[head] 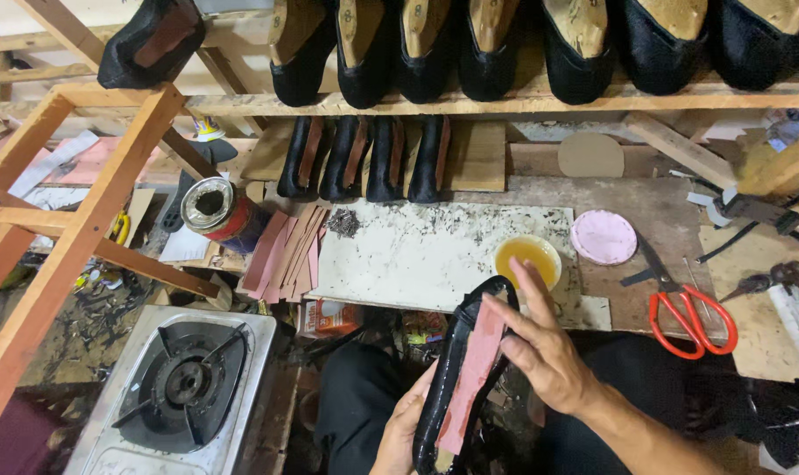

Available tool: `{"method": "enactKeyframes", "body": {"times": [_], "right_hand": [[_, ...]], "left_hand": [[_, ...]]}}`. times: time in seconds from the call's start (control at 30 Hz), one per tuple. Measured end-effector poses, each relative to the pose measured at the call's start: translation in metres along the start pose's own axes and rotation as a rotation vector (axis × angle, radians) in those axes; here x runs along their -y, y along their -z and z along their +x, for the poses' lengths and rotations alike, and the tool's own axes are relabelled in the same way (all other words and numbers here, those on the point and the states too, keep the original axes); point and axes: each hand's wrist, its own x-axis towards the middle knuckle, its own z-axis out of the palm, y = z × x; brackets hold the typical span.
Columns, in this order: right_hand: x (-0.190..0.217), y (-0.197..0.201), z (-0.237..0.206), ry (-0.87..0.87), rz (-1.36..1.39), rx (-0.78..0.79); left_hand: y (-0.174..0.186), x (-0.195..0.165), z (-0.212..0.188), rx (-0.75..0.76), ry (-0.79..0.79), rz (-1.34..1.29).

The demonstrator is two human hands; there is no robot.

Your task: The person applies a yellow liquid to the insole of a black shoe using a pink strip held in the right hand. The person repeatedly dips the strip into a small container and rubs it along the insole, then places the shoe on a shelf and repeats the process with another shoe.

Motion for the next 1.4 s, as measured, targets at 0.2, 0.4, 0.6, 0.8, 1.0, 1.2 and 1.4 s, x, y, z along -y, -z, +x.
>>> {"method": "enactKeyframes", "body": {"times": [0.2, 0.4, 0.6, 0.8, 1.0, 1.2, 1.4], "right_hand": [[0.034, -0.014, -0.024, 0.222, -0.203, 0.013], [0.012, -0.002, -0.017, 0.225, -0.172, -0.006], [-0.045, 0.043, 0.029, -0.068, -0.598, 0.028], [-0.055, 0.044, 0.016, -0.135, -0.531, -0.016], [-0.035, 0.038, -0.004, -0.221, 0.247, -0.026], [0.010, -0.001, -0.015, -0.109, 0.181, -0.067], [0.043, -0.035, -0.040, 0.405, -0.128, 0.079]], "left_hand": [[-0.023, 0.002, -0.004, -0.021, -0.043, -0.097], [-0.028, 0.003, -0.013, -0.124, -0.055, -0.215], [-0.017, 0.009, -0.024, -0.089, -0.096, -0.171], [0.018, 0.012, -0.029, -0.095, -0.077, -0.044], [0.020, 0.019, -0.012, -0.039, -0.016, -0.029], [-0.023, 0.012, -0.005, -0.353, 0.062, -0.095], [-0.038, -0.003, 0.000, -0.151, -0.121, -0.273]]}}
